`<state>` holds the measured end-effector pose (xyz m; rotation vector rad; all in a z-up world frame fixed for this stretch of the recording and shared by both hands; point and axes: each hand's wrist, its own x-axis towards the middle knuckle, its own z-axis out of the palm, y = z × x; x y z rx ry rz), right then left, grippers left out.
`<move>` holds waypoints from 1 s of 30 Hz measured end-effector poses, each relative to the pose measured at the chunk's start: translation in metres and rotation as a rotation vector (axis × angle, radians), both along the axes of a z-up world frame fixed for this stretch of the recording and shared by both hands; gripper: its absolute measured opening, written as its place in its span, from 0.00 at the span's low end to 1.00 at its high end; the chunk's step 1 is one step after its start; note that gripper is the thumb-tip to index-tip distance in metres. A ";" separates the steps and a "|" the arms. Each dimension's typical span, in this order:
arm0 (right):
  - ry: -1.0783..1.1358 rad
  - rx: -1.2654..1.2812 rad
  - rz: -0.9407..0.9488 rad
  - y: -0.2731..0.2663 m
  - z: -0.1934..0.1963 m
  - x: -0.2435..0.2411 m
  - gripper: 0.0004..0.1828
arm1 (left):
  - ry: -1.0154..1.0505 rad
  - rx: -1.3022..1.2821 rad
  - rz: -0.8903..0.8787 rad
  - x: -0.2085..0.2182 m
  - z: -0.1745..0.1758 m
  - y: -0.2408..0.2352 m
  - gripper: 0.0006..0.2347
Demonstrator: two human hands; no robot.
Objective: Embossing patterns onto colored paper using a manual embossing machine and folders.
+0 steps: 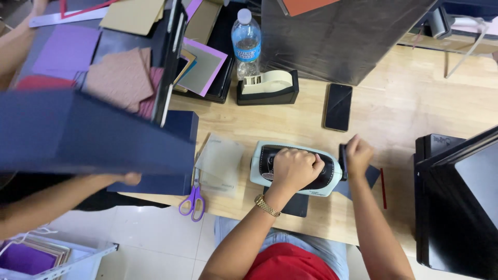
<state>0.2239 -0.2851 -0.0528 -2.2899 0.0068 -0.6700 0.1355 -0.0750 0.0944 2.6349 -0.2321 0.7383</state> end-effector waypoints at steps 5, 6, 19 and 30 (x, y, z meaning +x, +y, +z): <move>0.258 -0.169 -0.045 0.002 -0.018 -0.082 0.19 | 0.003 -0.005 -0.003 0.003 -0.001 0.000 0.13; 0.291 -0.218 -0.050 -0.004 -0.027 -0.103 0.09 | 0.003 -0.005 0.010 0.002 -0.004 -0.002 0.13; -0.183 -0.042 0.032 -0.019 0.076 -0.043 0.30 | -0.049 0.021 -0.046 0.000 -0.003 0.003 0.14; 0.207 -0.103 -0.002 -0.021 -0.036 -0.146 0.24 | -0.068 0.032 -0.023 0.003 -0.001 0.002 0.16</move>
